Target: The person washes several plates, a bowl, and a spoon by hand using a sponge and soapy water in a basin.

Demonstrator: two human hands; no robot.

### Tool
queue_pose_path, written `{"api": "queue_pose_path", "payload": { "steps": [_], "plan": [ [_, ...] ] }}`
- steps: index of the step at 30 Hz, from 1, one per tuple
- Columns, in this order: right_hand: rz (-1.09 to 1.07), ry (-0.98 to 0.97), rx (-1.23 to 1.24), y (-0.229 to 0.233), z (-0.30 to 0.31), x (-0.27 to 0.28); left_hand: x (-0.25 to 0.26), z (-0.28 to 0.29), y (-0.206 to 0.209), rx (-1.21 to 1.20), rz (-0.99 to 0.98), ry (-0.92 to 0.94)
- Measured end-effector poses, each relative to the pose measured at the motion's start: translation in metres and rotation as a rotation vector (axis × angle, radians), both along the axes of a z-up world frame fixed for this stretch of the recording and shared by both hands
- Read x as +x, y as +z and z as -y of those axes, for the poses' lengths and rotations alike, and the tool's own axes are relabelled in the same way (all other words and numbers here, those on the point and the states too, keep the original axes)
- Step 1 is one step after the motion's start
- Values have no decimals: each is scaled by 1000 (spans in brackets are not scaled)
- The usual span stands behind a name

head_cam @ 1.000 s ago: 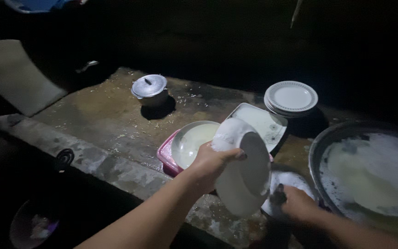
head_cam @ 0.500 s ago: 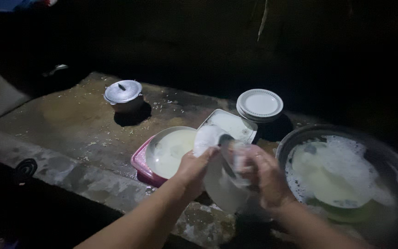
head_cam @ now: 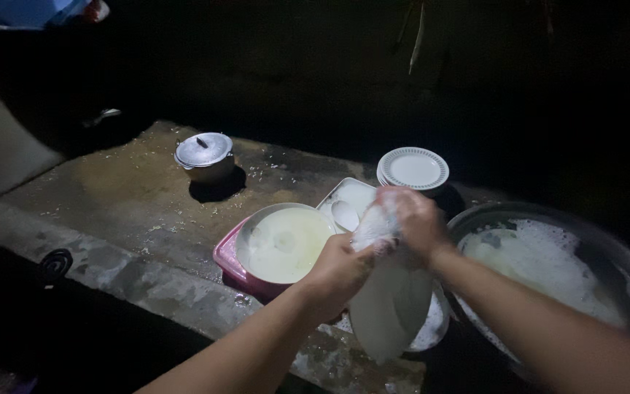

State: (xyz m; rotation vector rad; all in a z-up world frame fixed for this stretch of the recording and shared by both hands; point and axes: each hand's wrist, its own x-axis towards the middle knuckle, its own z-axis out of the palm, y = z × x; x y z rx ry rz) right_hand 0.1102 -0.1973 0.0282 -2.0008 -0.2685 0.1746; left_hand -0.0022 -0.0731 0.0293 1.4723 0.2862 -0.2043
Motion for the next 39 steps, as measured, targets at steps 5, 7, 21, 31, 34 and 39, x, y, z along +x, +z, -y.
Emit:
{"api": "queue_pose_path", "payload": {
  "steps": [5,7,21,31,34,39],
  "plan": [
    [-464,-278,161,-21,38,12,0,18,32,211,115,-68],
    [-478,-227,75,-57,58,10,1,30,36,264,147,-63],
    [-1144,-329,937,-104,64,-7,-21,60,8,736,376,-140],
    [-860,-385,592,-24,98,-6,-29,15,-16,835,391,-524],
    [-729,-151,607,-79,122,32,-34,11,-15,867,643,-550],
    [-541,-161,498,-84,124,33,-41,10,-10,791,366,-45]
  ]
}}
